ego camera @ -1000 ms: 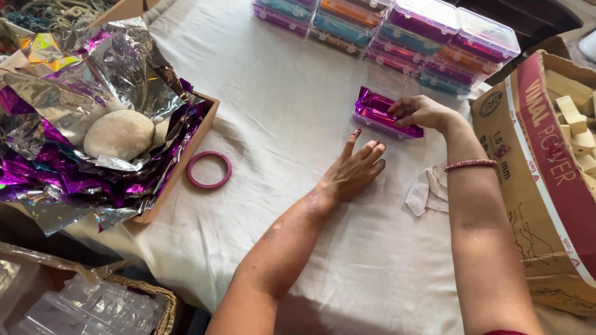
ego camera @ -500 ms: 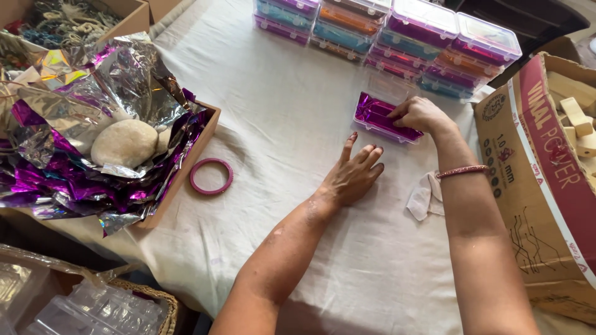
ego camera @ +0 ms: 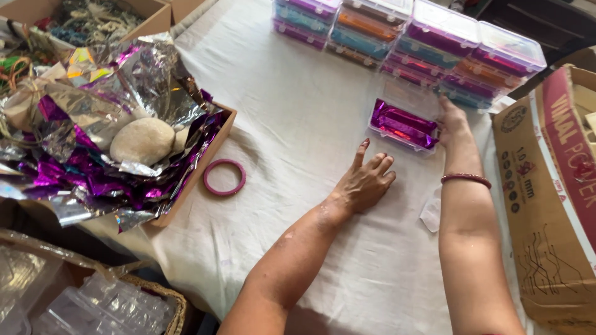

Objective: Cleaning and polishing wooden blocks and packaging them into purple foil wraps.

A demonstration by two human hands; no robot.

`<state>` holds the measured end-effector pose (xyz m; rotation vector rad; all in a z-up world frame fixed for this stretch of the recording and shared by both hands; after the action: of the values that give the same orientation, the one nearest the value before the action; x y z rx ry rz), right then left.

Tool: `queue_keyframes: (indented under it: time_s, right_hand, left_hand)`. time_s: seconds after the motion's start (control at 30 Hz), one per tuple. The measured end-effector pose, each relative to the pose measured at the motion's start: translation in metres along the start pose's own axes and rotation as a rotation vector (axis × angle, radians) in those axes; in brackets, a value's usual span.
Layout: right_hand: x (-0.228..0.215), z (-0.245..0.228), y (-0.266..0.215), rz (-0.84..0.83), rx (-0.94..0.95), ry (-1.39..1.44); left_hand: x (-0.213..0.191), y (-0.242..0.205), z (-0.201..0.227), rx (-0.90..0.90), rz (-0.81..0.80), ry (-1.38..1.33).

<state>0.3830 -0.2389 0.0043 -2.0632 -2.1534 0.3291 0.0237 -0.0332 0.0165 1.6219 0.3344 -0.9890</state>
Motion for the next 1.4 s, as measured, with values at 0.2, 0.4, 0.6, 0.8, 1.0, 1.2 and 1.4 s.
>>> queue_keyframes:
  time_s: [0.2, 0.4, 0.6, 0.8, 1.0, 1.2, 1.4]
  right_hand:
    - [-0.020, 0.031, 0.029, -0.013, -0.193, 0.179]
    - [-0.013, 0.012, -0.032, -0.036, -0.151, 0.172]
    - [-0.015, -0.001, -0.115, -0.155, -0.546, -0.086]
    - [-0.018, -0.006, -0.217, -0.344, -0.959, -0.640]
    - [0.017, 0.017, -0.253, -0.115, -1.096, -1.203]
    - [0.042, 0.025, -0.266, 0.063, -1.085, -1.314]
    - [0.065, 0.036, -0.268, 0.195, -0.963, -1.346]
  left_hand:
    - [0.003, 0.002, 0.000, -0.024, -0.060, 0.014]
    - [0.003, 0.003, 0.000, -0.035, -0.090, -0.009]
    - [-0.002, 0.002, 0.000, -0.034, -0.086, -0.038]
    - [0.006, 0.004, -0.001, -0.034, -0.150, 0.019]
    - [0.004, 0.002, -0.001, -0.030, -0.092, -0.023]
    - [0.027, -0.002, -0.002, -0.047, -0.158, -0.005]
    - [0.028, 0.000, -0.006, 0.003, -0.357, -0.131]
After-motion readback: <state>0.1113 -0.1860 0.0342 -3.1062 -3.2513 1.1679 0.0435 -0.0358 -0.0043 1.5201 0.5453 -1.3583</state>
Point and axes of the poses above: each hand's wrist, its own y-axis towards the middle knuckle, its own x-axis out of the palm, z = x × y, the point moved 2 cm from there along y, towards the middle knuckle, and after that the axes turned 4 degrees about -z, right-handed, at the moved point
